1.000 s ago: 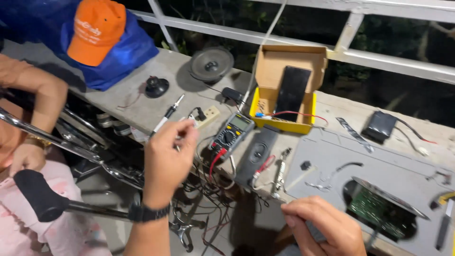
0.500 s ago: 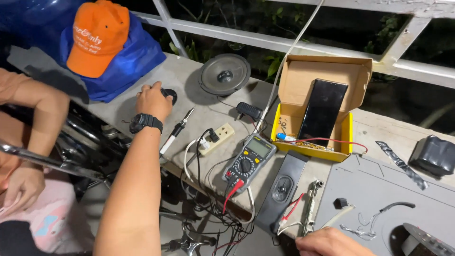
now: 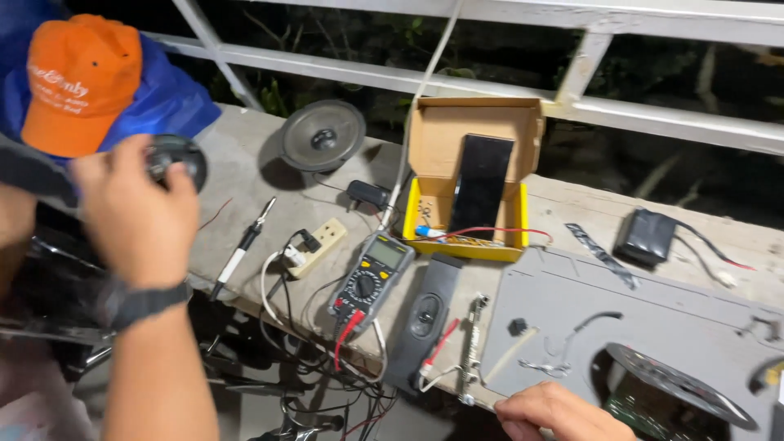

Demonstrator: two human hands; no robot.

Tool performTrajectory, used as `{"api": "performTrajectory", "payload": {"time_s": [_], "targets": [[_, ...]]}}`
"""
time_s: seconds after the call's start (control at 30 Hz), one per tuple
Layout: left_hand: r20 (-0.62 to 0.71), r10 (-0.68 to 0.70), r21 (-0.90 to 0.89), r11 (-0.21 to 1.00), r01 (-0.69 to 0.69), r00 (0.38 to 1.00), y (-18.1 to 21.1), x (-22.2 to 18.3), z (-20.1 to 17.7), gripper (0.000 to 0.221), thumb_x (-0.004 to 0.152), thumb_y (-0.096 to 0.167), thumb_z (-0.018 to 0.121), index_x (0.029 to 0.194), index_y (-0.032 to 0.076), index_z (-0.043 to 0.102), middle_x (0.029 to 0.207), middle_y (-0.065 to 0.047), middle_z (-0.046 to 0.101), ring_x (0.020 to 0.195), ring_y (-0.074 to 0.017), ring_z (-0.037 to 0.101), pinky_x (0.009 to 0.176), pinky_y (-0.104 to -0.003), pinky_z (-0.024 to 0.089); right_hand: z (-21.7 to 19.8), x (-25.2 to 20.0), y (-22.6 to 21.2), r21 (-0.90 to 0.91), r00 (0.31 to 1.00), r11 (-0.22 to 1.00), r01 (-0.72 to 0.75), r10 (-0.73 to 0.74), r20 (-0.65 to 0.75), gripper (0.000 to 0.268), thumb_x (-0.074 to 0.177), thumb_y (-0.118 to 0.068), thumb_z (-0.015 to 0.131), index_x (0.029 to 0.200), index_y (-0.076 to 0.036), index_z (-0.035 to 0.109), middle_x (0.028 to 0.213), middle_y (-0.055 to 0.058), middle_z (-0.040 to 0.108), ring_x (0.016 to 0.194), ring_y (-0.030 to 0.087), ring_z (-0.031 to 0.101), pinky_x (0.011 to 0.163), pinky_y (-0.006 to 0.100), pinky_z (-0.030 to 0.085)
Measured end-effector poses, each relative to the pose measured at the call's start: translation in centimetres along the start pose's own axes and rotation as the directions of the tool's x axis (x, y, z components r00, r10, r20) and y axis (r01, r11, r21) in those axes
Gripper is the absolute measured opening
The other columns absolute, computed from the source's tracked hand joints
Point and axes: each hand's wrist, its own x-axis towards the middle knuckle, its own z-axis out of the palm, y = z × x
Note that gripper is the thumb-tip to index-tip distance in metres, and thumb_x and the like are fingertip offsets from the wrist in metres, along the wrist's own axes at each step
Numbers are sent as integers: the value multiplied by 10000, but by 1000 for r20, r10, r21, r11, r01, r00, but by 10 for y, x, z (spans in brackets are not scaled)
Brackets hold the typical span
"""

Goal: Wiring and soldering a speaker to a circuit board on a repair bench.

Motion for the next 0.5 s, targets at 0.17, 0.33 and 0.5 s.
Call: {"api": "performTrajectory", "payload": {"time_s": [0.17, 0.33, 0.5], "targets": [[-20, 26, -248, 968, -30, 999, 79, -41, -151, 495, 1282, -119, 851, 1729, -251, 684, 1588, -445, 698, 1389, -571, 714, 1178, -607, 579, -15, -26, -8, -33, 987, 998, 48, -52, -154, 123, 932, -90, 818, 866, -168, 887, 740, -45, 855, 630, 50, 789, 699, 165, 626], [339, -383, -380, 780, 498, 859, 205, -78, -276, 690, 1174, 59, 776, 1835, -84, 641, 1569, -314, 673, 1097, -353, 639, 915, -409, 529, -49, -72, -6, -12, 981, 995, 99, -100, -169, 21, 947, -114, 837, 951, -112, 858, 829, 9, 866, 678, 114, 789, 692, 227, 640], [560, 245, -749, 558, 357, 791, 270, -146, -278, 483, 814, 437, 980, 1286, 343, 937, 1119, 52, 770, 779, -74, 781, 617, -194, 689, -82, -112, 1, -82, 989, 995, 50, -61, -138, 151, 968, -93, 826, 1115, -84, 863, 981, 41, 881, 823, 152, 788, 803, 268, 635]]}}
